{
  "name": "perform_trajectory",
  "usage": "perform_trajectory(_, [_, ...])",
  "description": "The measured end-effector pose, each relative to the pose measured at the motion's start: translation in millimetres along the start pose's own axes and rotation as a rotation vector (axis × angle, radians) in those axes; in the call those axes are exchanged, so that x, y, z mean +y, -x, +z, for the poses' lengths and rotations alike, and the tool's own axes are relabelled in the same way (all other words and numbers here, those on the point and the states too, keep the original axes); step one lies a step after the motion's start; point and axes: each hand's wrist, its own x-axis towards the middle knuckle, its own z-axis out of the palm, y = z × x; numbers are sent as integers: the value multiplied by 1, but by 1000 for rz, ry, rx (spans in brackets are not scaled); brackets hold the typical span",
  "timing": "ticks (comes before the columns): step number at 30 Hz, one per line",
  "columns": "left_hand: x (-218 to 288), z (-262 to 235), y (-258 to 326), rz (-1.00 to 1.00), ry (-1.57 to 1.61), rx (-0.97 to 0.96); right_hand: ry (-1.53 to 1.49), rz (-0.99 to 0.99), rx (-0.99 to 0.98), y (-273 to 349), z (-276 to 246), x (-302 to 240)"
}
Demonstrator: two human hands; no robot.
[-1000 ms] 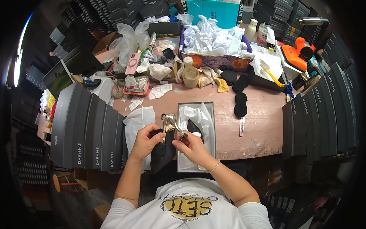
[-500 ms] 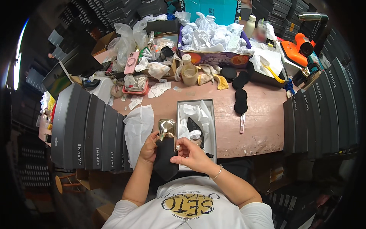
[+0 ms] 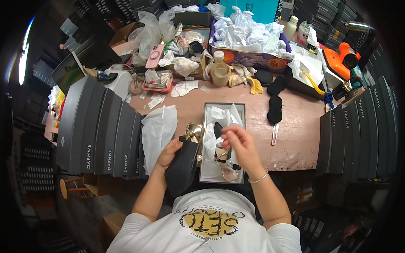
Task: Packaging pairs of high-heeled shoes into boxes using tissue paper and protective bags.
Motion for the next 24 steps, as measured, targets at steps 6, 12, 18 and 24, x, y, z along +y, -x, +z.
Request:
perform_trajectory(6, [6,10,-1,-75,-210,73,234,44,-104,-12,7,-30])
perform_trajectory(12, [18,33,5,224,-857,193,-136,195,-148,-9,20,10])
perform_trajectory(18, [-30,30,44,620,-524,740,199,-480,102,38,27,1])
perform_trajectory(24, [-45,34,36,234,575,488,357,-677,-514,50,52,-12])
